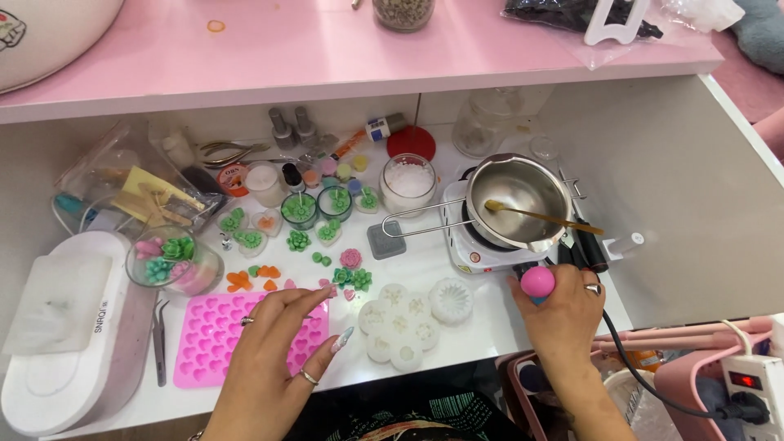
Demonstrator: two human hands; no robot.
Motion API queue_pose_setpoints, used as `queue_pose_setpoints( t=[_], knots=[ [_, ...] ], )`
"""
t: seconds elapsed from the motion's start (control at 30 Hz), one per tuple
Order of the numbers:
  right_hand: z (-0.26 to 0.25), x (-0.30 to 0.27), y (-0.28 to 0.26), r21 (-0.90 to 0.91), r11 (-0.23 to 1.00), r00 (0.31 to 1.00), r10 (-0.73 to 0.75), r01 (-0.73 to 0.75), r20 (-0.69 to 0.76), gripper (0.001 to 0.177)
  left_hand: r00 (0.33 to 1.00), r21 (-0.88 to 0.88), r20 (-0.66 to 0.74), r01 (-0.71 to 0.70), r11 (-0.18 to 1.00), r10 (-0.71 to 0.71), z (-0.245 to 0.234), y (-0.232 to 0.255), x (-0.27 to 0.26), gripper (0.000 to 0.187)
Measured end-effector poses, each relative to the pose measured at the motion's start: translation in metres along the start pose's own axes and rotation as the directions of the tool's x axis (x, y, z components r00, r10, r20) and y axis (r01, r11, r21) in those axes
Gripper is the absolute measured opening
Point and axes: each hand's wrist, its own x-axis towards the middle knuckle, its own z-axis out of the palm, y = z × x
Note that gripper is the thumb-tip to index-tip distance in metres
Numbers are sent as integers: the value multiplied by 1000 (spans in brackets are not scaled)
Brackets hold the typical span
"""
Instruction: Melting wax and preparing decorative wax elements for candle assembly.
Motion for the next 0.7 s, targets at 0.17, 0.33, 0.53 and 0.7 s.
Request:
queue_pose_setpoints(
  t=[0.17, 0.33, 0.53, 0.7],
  knots=[
    [13, -12, 20, 29, 1000, 996, 8, -11, 87, 39, 1000, -15, 17, -22, 1000, 22, -5, 7, 7, 55],
    [18, -18, 27, -9, 998, 979, 70, -70, 193, 40, 998, -23, 64, 1, 1000, 1, -5, 9, 10, 58],
    [10, -9, 12, 11, 1000, 999, 4, -5, 38, 42, 996, -6, 90, 5, 1000, -4, -3, 6, 10, 62],
    [18, -16, 22, -10, 1000, 992, -6, 7, 125, 37, 995, -9, 101, 15, 1000, -14, -1, 6, 12, 64]
  ],
)
